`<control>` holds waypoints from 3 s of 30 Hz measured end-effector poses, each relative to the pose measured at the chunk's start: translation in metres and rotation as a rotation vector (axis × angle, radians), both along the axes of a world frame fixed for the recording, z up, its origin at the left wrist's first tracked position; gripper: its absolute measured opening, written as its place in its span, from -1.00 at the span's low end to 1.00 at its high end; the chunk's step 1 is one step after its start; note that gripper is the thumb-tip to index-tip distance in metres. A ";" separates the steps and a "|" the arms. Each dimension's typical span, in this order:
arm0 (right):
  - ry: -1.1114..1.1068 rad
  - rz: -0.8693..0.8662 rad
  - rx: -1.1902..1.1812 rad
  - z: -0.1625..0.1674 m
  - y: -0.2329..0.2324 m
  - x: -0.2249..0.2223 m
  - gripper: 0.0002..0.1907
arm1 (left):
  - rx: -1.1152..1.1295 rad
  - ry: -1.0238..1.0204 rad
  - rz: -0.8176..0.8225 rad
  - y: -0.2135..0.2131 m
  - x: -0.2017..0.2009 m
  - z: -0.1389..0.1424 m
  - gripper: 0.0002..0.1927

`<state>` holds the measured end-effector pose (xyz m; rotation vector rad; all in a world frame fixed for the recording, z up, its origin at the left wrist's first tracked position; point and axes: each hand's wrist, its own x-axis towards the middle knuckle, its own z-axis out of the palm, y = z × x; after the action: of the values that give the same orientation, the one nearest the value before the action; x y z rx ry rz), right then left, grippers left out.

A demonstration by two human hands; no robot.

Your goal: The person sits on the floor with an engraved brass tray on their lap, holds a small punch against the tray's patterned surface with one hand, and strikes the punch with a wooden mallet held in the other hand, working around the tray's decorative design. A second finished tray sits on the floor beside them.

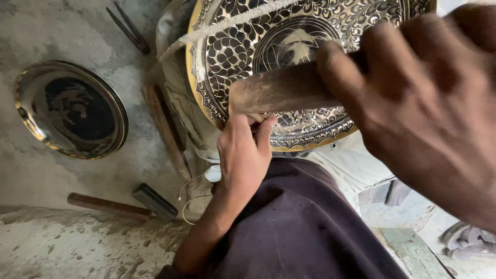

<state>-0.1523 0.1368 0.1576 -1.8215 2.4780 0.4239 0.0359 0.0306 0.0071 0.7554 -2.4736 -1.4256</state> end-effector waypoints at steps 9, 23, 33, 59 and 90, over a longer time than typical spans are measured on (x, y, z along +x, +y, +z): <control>0.076 0.014 0.222 0.000 0.017 0.009 -0.40 | 0.119 -0.086 0.034 0.001 -0.004 0.007 -0.70; 0.350 0.146 0.204 -0.019 0.049 -0.011 -0.45 | 0.040 0.020 0.061 0.010 -0.006 0.003 -0.74; -0.238 -0.119 -0.196 -0.013 0.030 -0.001 -0.36 | 0.015 -0.055 0.063 0.013 0.003 -0.010 -0.69; 0.117 0.124 0.077 -0.002 0.015 0.001 -0.45 | -0.071 -0.069 0.045 0.007 -0.001 -0.008 -0.66; -0.200 -0.130 -0.058 -0.011 0.032 0.001 -0.43 | -0.219 -0.020 -0.104 0.007 0.003 -0.012 -0.86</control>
<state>-0.1518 0.1685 0.1463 -1.6197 2.4744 0.1558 0.0387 0.0373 -0.0053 0.6082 -2.6626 -1.1557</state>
